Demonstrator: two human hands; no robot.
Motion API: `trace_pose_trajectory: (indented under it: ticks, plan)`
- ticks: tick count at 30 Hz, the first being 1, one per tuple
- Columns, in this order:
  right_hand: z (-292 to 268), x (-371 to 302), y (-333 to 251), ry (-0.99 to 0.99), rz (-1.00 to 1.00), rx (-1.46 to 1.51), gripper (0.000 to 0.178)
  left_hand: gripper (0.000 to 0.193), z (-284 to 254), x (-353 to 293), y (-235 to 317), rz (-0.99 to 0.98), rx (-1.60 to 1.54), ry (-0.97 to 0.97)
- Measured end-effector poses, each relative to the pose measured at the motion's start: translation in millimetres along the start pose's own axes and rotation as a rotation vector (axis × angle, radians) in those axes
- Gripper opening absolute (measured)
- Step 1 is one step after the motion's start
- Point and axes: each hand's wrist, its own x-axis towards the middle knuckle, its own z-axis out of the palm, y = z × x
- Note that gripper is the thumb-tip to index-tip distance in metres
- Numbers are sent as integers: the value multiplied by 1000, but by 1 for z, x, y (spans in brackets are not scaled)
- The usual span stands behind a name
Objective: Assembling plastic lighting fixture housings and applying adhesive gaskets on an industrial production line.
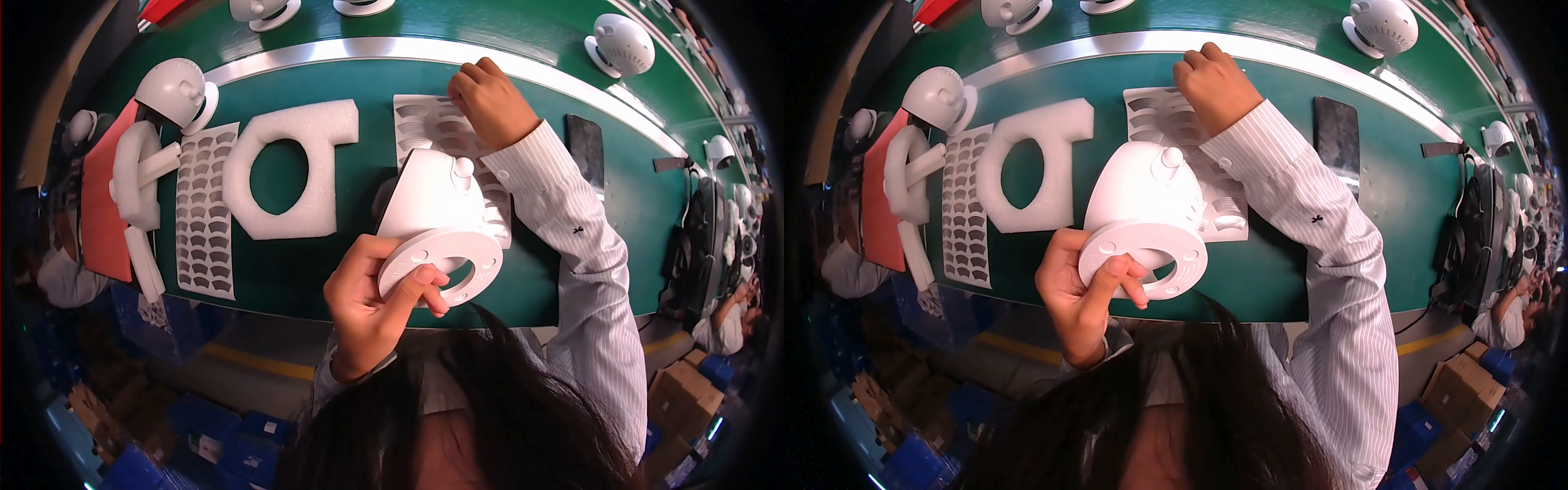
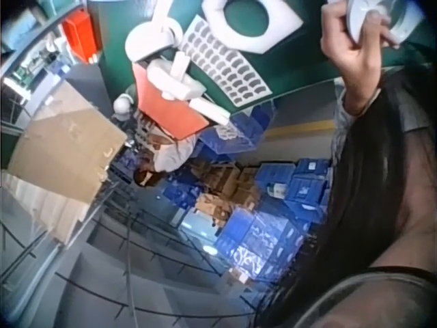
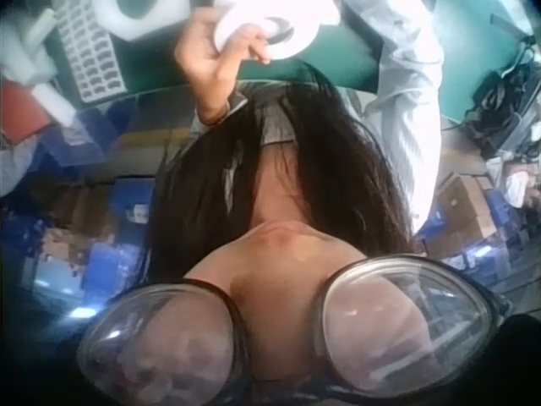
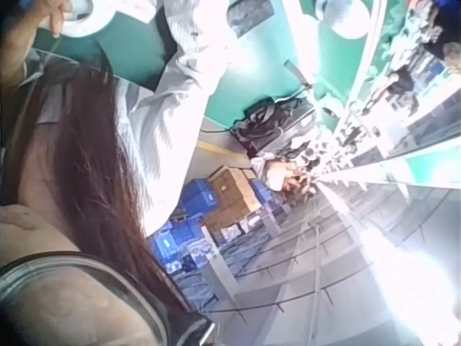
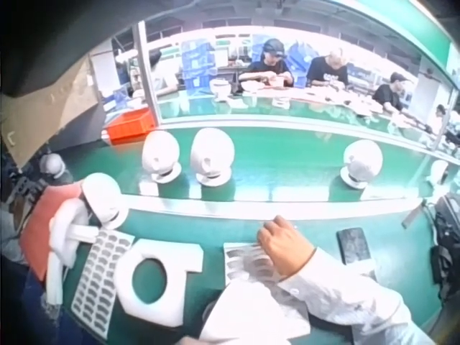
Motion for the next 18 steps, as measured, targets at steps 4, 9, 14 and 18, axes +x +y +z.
trace_pose_trajectory:
  ticks: [4, 9, 14, 18]
  plan:
    - [-1, 3, -2, 58, -15, 32, 14, 11, 0, -1, -1, 9, 32, -21]
    - [-3, 6, -1, 51, -29, 200, 9, 11, 1, -3, 0, -27, 30, -5]
    - [-9, 5, 5, 36, -33, 298, 8, 12, 0, 0, -2, 16, 29, -23]
    - [-10, 6, 6, 27, 8, 350, 12, 11, -1, 1, 0, 13, 10, -12]
